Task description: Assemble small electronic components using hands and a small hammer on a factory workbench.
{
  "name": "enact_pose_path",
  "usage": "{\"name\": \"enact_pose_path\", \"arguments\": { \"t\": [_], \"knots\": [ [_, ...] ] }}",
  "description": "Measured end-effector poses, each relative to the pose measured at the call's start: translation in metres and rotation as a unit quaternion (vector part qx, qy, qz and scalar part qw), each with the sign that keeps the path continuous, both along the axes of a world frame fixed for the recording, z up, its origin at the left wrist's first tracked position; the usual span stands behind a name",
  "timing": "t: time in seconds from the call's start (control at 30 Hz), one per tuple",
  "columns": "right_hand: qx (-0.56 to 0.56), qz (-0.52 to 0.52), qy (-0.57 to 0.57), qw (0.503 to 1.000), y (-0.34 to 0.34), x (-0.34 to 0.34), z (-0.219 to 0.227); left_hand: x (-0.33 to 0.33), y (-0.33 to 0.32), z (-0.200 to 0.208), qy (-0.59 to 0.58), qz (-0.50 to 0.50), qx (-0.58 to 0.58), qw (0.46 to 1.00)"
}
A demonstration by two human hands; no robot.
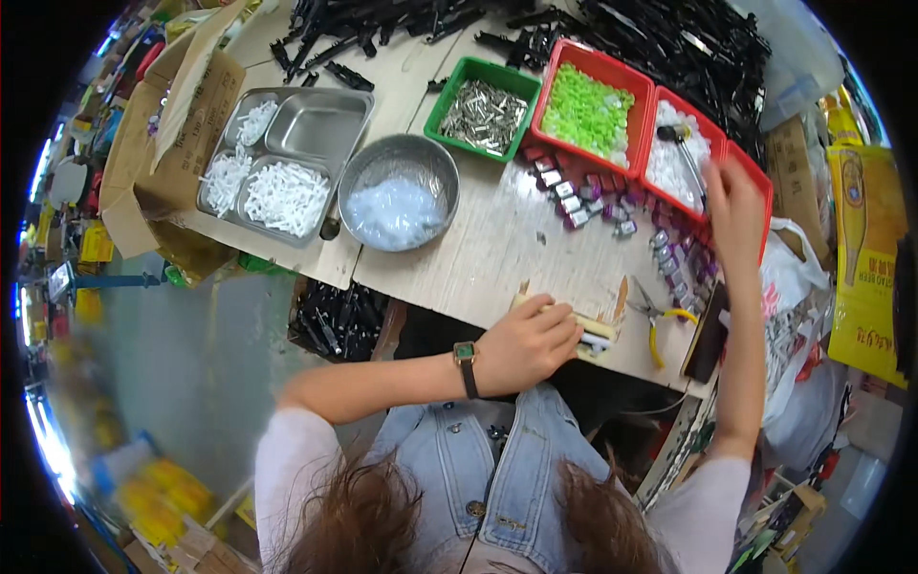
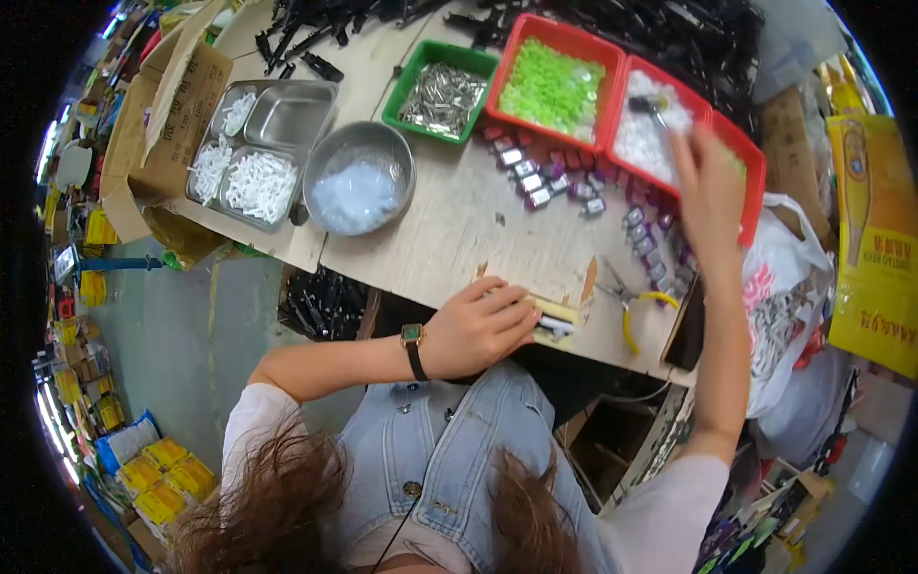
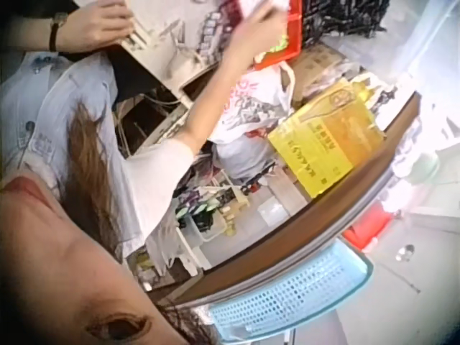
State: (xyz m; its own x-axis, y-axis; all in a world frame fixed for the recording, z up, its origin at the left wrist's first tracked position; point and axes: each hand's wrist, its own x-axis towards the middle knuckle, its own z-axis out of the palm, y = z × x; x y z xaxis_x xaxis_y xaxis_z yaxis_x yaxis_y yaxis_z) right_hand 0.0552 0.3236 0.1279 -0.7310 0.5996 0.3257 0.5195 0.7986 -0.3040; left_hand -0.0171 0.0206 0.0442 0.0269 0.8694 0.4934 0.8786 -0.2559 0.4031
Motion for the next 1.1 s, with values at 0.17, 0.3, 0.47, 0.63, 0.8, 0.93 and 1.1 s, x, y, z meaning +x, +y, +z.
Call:
{"name": "enact_pose_path", "arguments": {
  "t": [0.17, 0.3, 0.47, 0.63, 0.8, 0.93, 1.1],
  "knots": [
    [0.111, 0.018, 0.015, 0.994, 0.166, -0.142, -0.033, -0.005, 0.009, 0.005, -0.005, -0.028, -0.047, 0.999],
    [0.102, -0.035, -0.098, 0.989, 0.215, -0.189, -0.059, -0.007, 0.008, 0.011, -0.024, -0.030, -0.054, 0.998],
    [0.117, -0.090, -0.025, 0.989, 0.159, -0.140, -0.022, -0.020, 0.014, 0.028, -0.141, 0.004, -0.108, 0.984],
    [0.237, 0.162, 0.155, 0.945, -0.022, -0.035, 0.014, -0.033, 0.050, 0.054, -0.544, 0.055, -0.120, 0.829],
    [0.123, 0.321, 0.062, 0.937, -0.133, 0.045, 0.017, -0.040, 0.058, 0.063, -0.734, -0.028, -0.172, 0.656],
    [-0.005, 0.228, 0.090, 0.970, -0.133, 0.076, -0.002, -0.038, 0.027, 0.060, -0.373, -0.093, -0.260, 0.886],
    [-0.154, 0.194, 0.138, 0.959, -0.162, 0.100, -0.054, -0.028, 0.007, 0.038, -0.244, -0.045, -0.128, 0.960]
  ]
}}
